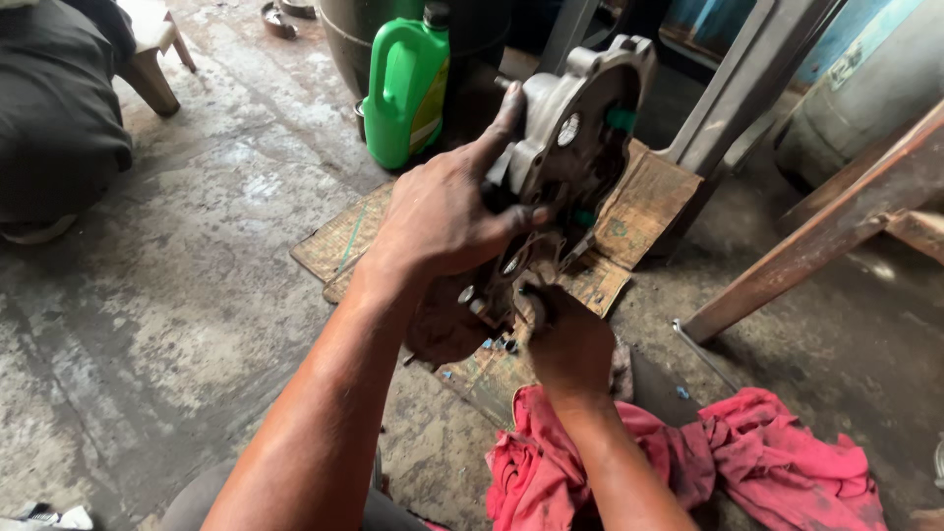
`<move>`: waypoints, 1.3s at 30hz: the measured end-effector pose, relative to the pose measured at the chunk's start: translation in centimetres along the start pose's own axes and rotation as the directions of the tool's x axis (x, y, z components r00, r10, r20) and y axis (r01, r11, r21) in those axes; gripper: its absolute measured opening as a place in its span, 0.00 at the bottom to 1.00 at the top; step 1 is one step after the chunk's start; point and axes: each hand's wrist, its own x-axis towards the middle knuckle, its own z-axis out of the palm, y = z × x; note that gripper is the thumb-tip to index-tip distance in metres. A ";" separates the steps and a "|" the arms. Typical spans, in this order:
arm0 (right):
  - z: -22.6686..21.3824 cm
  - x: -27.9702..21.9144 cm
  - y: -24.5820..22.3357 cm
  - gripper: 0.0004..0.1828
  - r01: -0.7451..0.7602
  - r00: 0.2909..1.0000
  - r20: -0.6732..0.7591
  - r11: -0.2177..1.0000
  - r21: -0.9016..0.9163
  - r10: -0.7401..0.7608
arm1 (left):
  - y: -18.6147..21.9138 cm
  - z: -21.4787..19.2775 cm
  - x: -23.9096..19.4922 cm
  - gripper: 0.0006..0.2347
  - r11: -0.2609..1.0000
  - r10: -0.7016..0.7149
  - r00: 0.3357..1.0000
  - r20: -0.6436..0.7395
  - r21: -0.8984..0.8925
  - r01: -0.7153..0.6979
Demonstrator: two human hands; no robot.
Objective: The person cleans the inside of a disassembled engine casing using a red cloth and a small metal tool. They wipe the surfaces and scrape out debris from the internal cavities and bearing areas.
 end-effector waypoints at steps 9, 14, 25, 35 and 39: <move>6.1 0.0 5.4 0.10 -0.308 0.949 0.241 0.773 0.554 0.205 | -4.3 -0.9 0.2 0.48 0.983 -0.014 0.999 0.047 -0.180 0.023; 7.0 1.4 2.3 0.07 -0.179 0.983 0.132 0.806 0.564 0.126 | -5.7 -0.6 0.2 0.47 0.972 0.025 1.000 0.007 -0.235 -0.023; 5.3 2.0 0.4 0.09 0.215 0.976 -0.045 0.931 0.294 -0.211 | -5.4 -0.4 0.1 0.47 0.977 0.059 0.998 0.017 -0.208 -0.054; 3.9 2.9 0.5 0.11 0.204 0.978 -0.028 0.933 0.297 -0.205 | -4.0 -0.6 0.7 0.48 0.987 0.078 0.997 -0.011 -0.138 -0.079; 4.1 2.6 0.4 0.10 0.077 0.996 0.013 0.937 0.342 -0.087 | -4.8 -0.6 0.2 0.47 0.978 -0.102 0.992 0.076 -0.174 0.114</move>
